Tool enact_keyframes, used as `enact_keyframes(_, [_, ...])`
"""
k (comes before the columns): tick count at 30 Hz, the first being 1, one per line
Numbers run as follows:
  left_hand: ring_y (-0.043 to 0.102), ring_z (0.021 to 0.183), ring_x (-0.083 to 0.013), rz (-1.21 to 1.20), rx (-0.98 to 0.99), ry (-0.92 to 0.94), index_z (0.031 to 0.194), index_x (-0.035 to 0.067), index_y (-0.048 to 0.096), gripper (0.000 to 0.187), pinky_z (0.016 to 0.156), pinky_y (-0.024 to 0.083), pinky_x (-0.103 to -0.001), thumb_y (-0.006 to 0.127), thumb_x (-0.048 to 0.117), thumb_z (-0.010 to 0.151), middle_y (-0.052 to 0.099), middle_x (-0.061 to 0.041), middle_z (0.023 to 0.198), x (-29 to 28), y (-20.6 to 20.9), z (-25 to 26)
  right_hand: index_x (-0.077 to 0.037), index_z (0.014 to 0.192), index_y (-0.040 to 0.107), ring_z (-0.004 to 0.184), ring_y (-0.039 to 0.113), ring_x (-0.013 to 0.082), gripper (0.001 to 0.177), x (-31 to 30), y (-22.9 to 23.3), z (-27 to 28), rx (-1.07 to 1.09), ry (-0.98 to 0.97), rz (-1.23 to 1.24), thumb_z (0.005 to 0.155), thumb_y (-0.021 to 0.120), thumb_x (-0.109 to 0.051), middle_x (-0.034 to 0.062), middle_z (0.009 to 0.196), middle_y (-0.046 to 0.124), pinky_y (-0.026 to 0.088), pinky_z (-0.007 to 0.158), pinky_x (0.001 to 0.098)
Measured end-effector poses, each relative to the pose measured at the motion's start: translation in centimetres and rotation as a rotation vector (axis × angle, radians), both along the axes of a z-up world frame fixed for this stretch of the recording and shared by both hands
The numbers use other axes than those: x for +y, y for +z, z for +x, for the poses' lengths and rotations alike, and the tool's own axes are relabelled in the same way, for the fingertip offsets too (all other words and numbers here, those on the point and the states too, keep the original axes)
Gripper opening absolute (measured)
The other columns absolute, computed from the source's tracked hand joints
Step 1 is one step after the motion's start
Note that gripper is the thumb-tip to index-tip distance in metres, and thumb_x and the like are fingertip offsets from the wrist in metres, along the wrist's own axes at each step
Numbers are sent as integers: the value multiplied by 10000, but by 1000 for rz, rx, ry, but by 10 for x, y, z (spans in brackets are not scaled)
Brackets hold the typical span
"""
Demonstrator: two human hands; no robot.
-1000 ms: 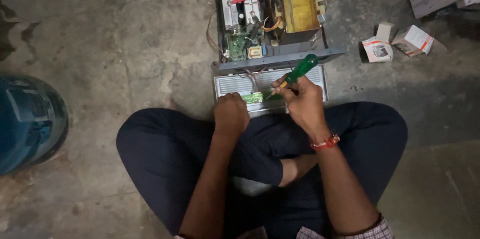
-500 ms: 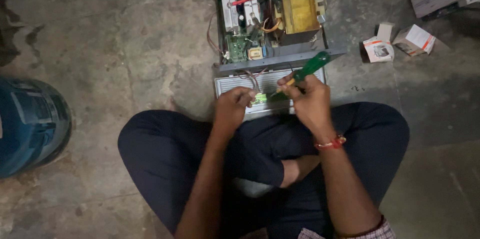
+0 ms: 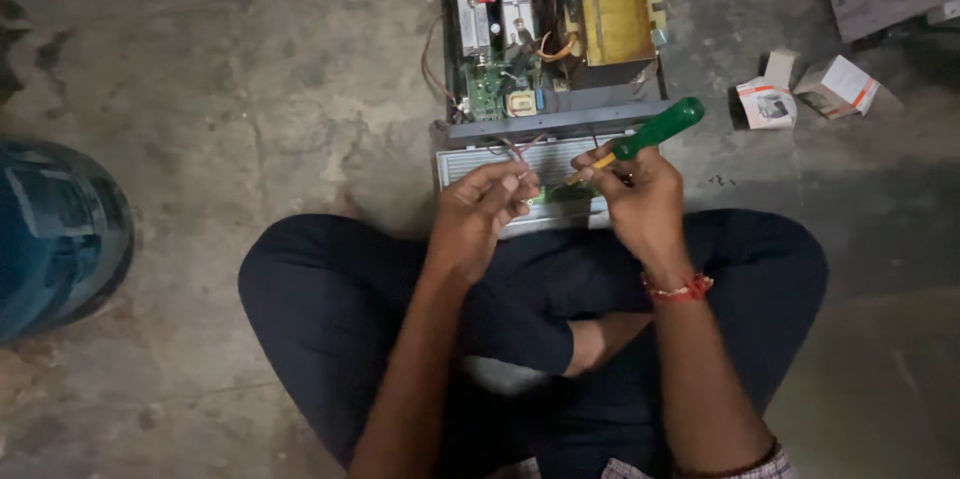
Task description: The person sits on the floor and uses a screwdriver to remove screws from a metal casing containing a circuit board. They then remove a small white component from the board and inspect it in their hands.
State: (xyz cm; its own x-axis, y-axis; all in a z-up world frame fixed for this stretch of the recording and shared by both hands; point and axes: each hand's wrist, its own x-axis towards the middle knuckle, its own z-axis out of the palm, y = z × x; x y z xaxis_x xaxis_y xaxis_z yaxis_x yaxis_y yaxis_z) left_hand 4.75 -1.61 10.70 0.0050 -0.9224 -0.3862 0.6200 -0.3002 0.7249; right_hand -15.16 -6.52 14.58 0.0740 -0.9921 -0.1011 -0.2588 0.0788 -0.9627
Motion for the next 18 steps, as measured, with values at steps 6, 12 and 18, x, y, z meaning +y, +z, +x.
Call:
enact_keyframes(6, [674, 911, -175, 146, 86, 167, 1094, -28, 684, 241, 812, 547, -328, 646, 190, 999, 706, -78, 976, -4, -28, 4, 56, 979, 684, 816, 731, 158, 131, 8, -6, 16, 92, -34, -70, 905, 775, -4, 122, 932, 791, 559, 696, 282])
enact_keyframes(12, [619, 733, -123, 185, -268, 81, 1027, -38, 730, 240, 632, 522, -278, 685, 192, 974, 666, -49, 849, -2, -36, -3, 0, 909, 762, 736, 729, 120, 124, 15, -7, 30, 307, -19, -216, 850, 835, -81, 101, 839, 786, 566, 661, 274])
enact_keyframes(18, [626, 671, -124, 172, -479, -7, 1073, -39, 730, 203, 609, 518, -263, 692, 63, 901, 734, -79, 861, -3, -40, -9, -21, 905, 779, 592, 692, 137, 154, 18, 0, 39, 384, -88, -113, 816, 863, -116, 101, 719, 755, 532, 553, 299])
